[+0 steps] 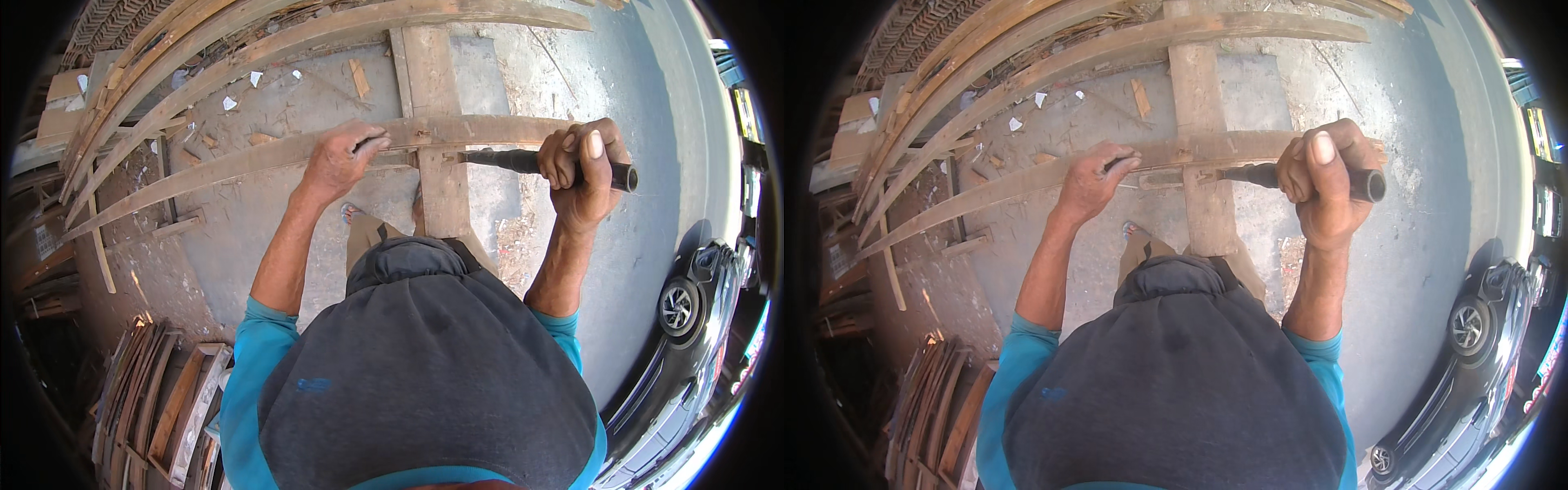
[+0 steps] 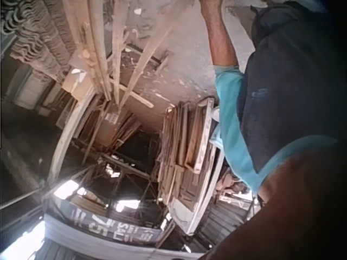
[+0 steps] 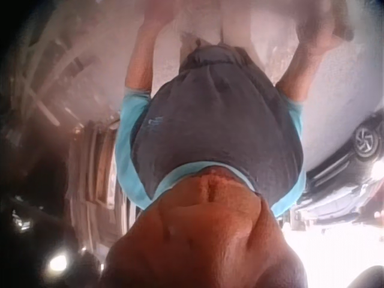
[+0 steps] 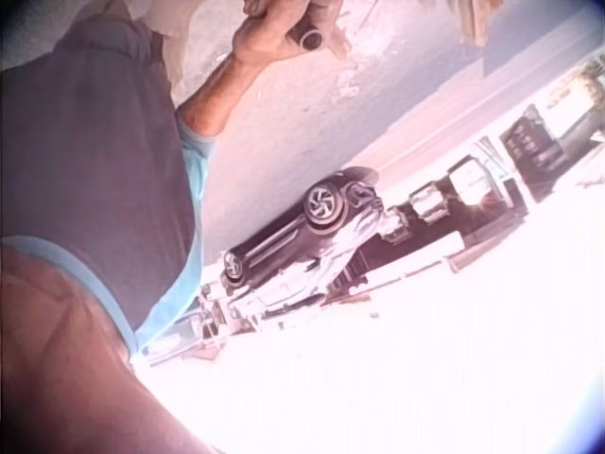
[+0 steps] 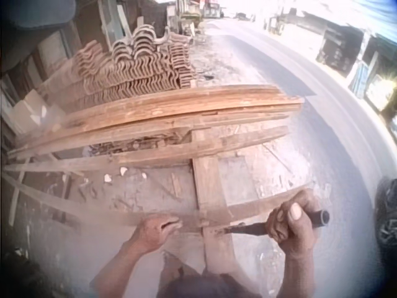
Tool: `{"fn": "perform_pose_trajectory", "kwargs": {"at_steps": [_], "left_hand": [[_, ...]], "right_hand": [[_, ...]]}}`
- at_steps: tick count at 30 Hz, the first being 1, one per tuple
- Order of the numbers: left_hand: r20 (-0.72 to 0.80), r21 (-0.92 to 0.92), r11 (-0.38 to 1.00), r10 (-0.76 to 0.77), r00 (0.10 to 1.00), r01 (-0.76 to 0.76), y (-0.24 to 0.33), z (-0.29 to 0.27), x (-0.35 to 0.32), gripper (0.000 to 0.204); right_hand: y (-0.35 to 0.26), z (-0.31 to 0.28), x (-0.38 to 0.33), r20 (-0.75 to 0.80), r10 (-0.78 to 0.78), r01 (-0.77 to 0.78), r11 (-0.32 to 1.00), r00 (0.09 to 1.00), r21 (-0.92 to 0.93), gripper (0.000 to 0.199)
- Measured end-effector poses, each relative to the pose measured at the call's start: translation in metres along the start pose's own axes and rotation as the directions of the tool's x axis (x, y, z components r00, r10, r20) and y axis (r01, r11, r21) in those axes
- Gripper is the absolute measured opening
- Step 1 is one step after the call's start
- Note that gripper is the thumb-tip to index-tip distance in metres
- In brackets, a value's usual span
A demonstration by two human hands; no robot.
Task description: The person hammers a wooden beam into a frame on a workbench and then uses the claw of the hammer to pry a small piece of wood off the frame.
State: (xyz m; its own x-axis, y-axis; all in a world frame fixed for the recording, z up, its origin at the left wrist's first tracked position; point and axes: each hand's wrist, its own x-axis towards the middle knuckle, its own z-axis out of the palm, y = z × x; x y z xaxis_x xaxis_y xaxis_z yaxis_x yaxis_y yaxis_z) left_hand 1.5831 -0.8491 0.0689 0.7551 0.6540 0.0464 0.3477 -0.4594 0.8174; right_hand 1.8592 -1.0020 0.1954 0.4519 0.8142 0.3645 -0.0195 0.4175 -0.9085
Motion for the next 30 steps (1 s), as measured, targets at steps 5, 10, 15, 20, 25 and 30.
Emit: {"fn": "perform_pose_trajectory", "kwargs": {"at_steps": [5, 10, 15, 20, 25, 30], "left_hand": [[-0.139, 0.581, 0.764, -0.248, 0.959, 0.282, -0.064, -0.055, -0.015, 0.106], [0.039, 0.582, 0.708, -0.515, 0.856, 0.400, -0.128, -0.051, -0.035, 0.110], [0.008, 0.585, 0.725, -0.453, 0.891, 0.363, -0.135, -0.042, -0.033, 0.093], [-0.029, 0.626, 0.711, -0.391, 0.920, 0.322, -0.135, -0.045, -0.038, 0.085], [-0.047, 0.639, 0.720, -0.315, 0.948, 0.271, -0.139, -0.045, -0.033, 0.085], [-0.014, 0.617, 0.741, -0.326, 0.945, 0.264, -0.138, -0.045, -0.035, 0.078]], "right_hand": [[0.014, 0.041, -0.014, -0.049, -0.038, 0.029, 0.984, 0.998, -0.177, 0.024], [0.033, 0.076, -0.021, 0.056, -0.062, 0.080, 0.901, 0.996, -0.426, 0.018], [0.045, 0.105, -0.026, -0.046, -0.109, 0.074, 0.880, 0.993, -0.470, 0.017], [0.043, 0.084, -0.022, -0.015, -0.130, 0.121, 0.955, 0.991, -0.271, 0.021], [0.034, 0.040, 0.003, -0.173, -0.036, 0.035, 0.999, 0.984, -0.009, 0.026], [0.029, 0.091, 0.003, -0.066, -0.033, 0.005, 0.920, 0.997, -0.392, 0.025]]}}
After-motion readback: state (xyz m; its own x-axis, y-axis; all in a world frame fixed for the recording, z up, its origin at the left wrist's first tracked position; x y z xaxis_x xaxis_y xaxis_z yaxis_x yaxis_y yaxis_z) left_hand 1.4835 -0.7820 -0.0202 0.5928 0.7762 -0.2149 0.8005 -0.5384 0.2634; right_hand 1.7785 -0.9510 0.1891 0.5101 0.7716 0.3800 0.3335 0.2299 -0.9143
